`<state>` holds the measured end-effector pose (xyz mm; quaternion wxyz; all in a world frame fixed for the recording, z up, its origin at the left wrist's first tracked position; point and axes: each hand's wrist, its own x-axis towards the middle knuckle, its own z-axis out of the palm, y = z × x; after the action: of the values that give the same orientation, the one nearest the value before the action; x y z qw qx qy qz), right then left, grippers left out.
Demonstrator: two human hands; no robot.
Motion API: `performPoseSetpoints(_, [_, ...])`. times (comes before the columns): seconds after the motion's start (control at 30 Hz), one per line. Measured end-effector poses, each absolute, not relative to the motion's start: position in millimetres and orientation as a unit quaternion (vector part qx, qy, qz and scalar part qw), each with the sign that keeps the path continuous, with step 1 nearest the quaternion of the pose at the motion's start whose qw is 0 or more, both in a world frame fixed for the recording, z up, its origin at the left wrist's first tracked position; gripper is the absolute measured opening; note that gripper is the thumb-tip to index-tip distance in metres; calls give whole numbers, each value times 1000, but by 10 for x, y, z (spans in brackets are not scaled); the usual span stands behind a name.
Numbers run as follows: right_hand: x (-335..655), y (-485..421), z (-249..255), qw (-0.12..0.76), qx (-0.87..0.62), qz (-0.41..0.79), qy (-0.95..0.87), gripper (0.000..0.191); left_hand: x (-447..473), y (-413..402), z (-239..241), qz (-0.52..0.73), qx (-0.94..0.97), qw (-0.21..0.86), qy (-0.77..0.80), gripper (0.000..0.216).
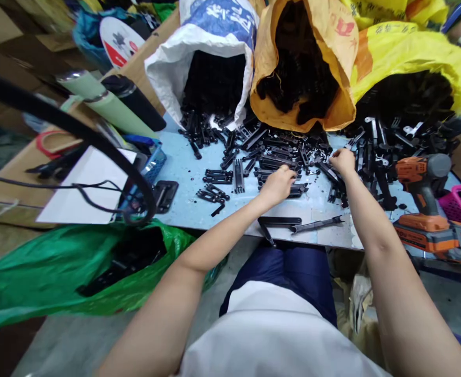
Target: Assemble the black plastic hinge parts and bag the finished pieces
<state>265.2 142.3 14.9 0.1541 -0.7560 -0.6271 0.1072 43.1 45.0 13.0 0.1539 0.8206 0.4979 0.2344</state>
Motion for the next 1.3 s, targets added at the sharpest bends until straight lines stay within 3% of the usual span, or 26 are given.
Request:
performPoseSetpoints(0.27, [2565,458,209,310,-566,117,-755,6,-407,-530,-28,207,803,160,535,22])
performPoseSetpoints(0.53, [2358,-255,-11,324,-390,106,-855,7,-243,-550,145,73,840,90,530,29])
performPoseSetpoints(0.7, [2305,-328,-69,326,-349,50,-877,8,-181,-572,148,60,845,74,526,30])
performPoseSetpoints(0.9, [2267,-350,-47,284,-296,-53,-910,11,-186,-539,56,98,841,60,529,30])
performPoseSetpoints(1.13, [2263,-409,-123,277,-306,-30,-910,12,-219,-561,-171,204,847,76,485,23])
performPoseSetpoints(1.3, [2301,-455,-154,257,-329,1,-909,24,-254,-623,-439,322,816,0,480,19])
